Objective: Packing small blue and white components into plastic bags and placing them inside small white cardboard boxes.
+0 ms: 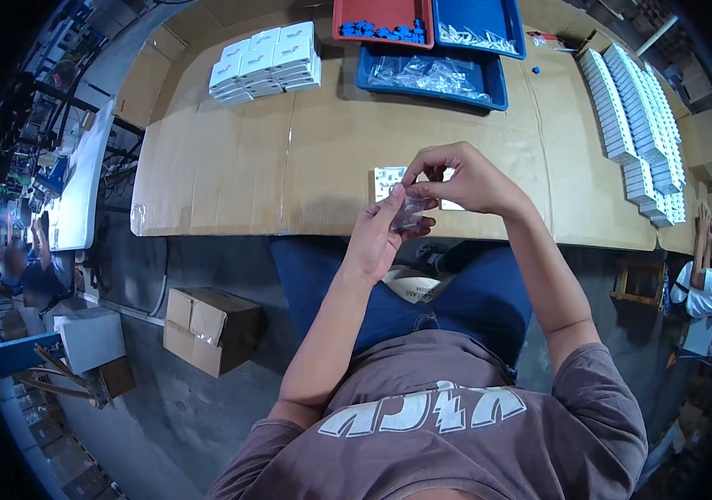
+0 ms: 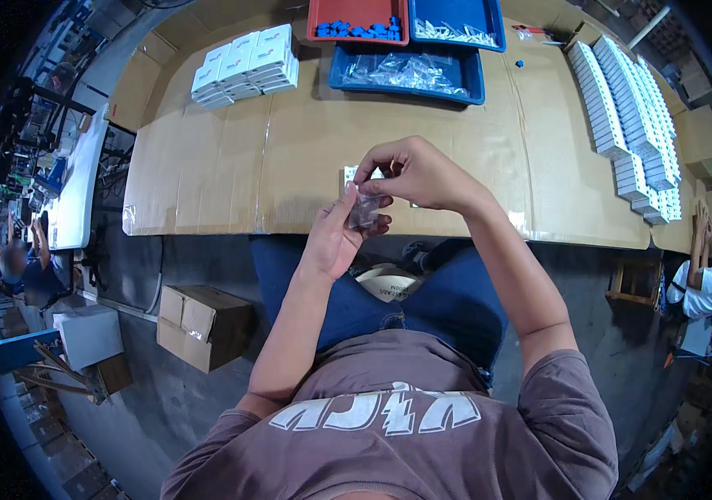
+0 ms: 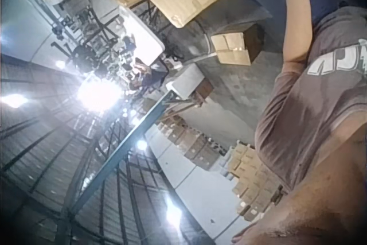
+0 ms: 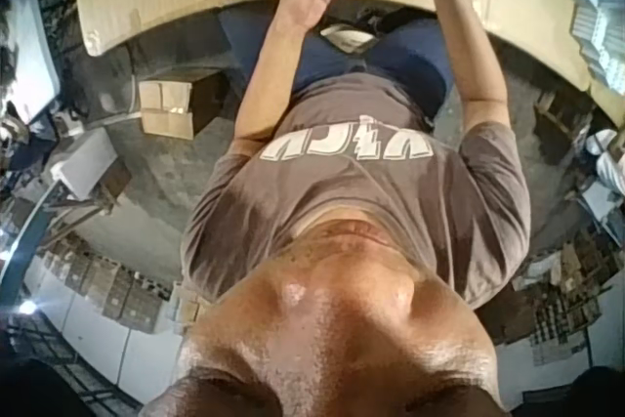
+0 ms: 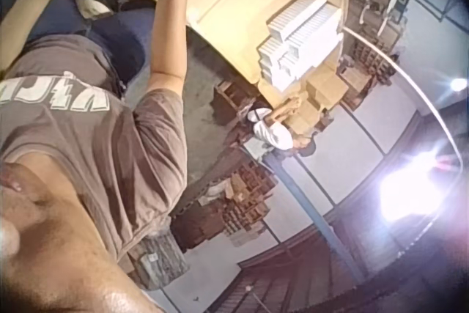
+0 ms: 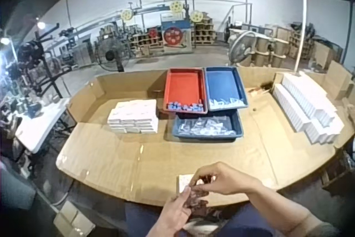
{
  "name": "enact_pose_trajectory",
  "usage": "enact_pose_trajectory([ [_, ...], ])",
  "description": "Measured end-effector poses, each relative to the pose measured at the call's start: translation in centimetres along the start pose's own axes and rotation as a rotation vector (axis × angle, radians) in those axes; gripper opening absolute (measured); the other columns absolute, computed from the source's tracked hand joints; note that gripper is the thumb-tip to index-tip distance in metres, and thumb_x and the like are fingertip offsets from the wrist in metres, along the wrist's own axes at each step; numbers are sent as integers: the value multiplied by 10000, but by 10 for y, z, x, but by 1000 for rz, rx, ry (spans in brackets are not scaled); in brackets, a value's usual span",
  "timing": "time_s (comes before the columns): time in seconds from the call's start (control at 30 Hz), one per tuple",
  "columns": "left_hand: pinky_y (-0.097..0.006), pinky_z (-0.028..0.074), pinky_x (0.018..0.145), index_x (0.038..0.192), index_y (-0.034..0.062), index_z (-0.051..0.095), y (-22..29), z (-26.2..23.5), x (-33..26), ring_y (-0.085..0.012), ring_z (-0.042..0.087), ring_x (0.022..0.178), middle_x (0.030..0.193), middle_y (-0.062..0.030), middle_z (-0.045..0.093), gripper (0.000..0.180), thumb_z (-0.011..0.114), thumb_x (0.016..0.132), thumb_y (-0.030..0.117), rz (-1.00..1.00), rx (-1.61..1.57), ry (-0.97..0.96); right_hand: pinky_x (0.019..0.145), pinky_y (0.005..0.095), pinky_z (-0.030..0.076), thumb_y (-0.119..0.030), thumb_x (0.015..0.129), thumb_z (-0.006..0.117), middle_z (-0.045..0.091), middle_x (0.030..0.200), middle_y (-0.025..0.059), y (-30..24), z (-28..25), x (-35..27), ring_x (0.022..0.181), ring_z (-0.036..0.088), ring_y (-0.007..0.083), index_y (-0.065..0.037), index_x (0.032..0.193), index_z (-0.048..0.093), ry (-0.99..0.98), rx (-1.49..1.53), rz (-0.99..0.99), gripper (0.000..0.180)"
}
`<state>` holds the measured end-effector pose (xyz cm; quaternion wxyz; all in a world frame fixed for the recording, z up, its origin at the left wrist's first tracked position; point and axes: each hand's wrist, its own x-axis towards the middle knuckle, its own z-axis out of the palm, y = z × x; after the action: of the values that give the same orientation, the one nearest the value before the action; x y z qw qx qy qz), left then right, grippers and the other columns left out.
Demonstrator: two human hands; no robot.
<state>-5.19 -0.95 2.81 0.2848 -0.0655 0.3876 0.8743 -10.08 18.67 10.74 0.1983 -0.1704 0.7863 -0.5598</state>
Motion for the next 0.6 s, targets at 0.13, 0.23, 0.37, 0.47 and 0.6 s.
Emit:
enact_pose_trajectory([
  [0.13,-383,594,847,1286,-21,611,-6,6,-1,-240,723,923,1126,-169,724,529,559,1065,457,0,26,-17,737,268,497,-69,857,764,738,914,35,2,-7,-7,787,633,120,-30,985,769,2,-142,-57,134],
  [0.23,-381,597,837,1281,-23,611,-10,9,-2,-233,722,912,1114,-166,725,537,563,1060,465,-9,62,-12,743,282,491,-66,838,756,735,1001,54,4,-13,-11,836,640,134,-27,927,763,-42,-186,-108,98],
  [0.37,-367,612,788,1184,0,681,-12,18,-2,-234,728,882,1080,-157,739,479,617,1035,451,-25,48,-20,736,294,491,-60,820,748,724,1074,75,2,-21,-17,876,651,144,-3,839,734,-108,-235,-201,62],
  [0.47,-375,610,786,1260,12,623,-13,23,-3,-224,725,861,1079,-144,726,511,562,1055,476,-45,41,-60,726,293,502,-64,805,755,726,1079,76,-1,-23,-21,874,655,152,3,829,726,-66,-190,-227,77],
  [0.6,-365,620,751,1267,17,614,-19,29,-3,-218,726,822,1064,-141,731,499,563,1056,467,-34,72,-55,722,288,509,-53,790,762,728,1091,92,11,-24,-29,867,657,160,16,802,714,-79,-104,-139,85],
])
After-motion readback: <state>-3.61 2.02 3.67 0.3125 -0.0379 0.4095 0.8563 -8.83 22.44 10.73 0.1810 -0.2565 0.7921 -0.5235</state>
